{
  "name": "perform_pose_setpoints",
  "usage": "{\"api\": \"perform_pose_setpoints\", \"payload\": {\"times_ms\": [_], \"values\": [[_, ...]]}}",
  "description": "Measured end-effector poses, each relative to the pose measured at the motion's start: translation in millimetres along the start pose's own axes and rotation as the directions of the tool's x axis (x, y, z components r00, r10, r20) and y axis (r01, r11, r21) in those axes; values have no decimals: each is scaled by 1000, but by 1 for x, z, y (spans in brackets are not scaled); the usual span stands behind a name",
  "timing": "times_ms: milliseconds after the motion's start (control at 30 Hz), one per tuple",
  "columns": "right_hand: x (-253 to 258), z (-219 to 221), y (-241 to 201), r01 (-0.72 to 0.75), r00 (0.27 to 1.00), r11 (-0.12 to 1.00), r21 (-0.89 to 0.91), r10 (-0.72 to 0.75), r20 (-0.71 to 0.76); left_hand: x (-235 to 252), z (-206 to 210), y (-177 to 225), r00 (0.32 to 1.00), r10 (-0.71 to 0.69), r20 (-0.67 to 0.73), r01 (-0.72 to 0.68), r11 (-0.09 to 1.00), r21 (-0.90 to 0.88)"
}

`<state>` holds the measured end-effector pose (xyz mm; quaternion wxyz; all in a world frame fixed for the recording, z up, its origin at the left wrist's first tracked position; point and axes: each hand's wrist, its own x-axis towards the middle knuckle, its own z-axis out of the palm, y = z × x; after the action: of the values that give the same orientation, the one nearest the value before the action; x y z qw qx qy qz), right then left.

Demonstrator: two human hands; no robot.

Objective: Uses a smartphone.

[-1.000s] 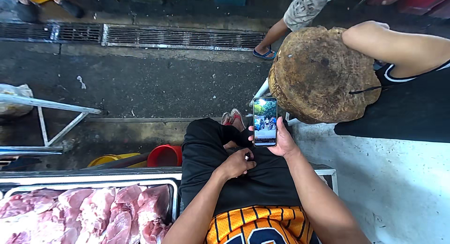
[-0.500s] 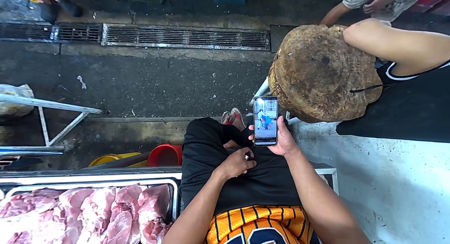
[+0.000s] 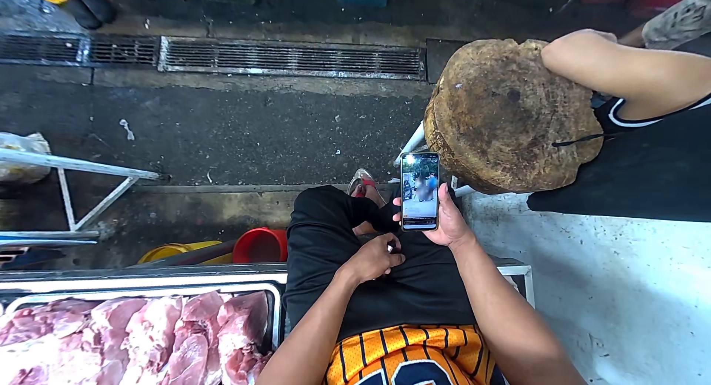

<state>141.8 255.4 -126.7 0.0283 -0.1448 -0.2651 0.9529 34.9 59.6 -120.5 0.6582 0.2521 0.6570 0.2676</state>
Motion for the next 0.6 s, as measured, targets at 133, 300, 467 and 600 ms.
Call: {"api": "perform_pose_setpoints", "payload": {"times_ms": [133,300,467,600], "values": [[0,-1,0,2,1000,1000,3,-2,8,0,0,-1,1000,1,5,-1,1000,5],[0,0,0,5,1000,1000,-11,-5,5,0,0,-1,1000,18,-2,-18,1000,4],[-1,-1,0,12,1000,1000,0,-12,15,0,0,0,1000,7,-1,-7,1000,16],[0,0,0,8,1000,1000,6,-8,14,0,0,0,1000,7,-4,-7,1000,11]]}}
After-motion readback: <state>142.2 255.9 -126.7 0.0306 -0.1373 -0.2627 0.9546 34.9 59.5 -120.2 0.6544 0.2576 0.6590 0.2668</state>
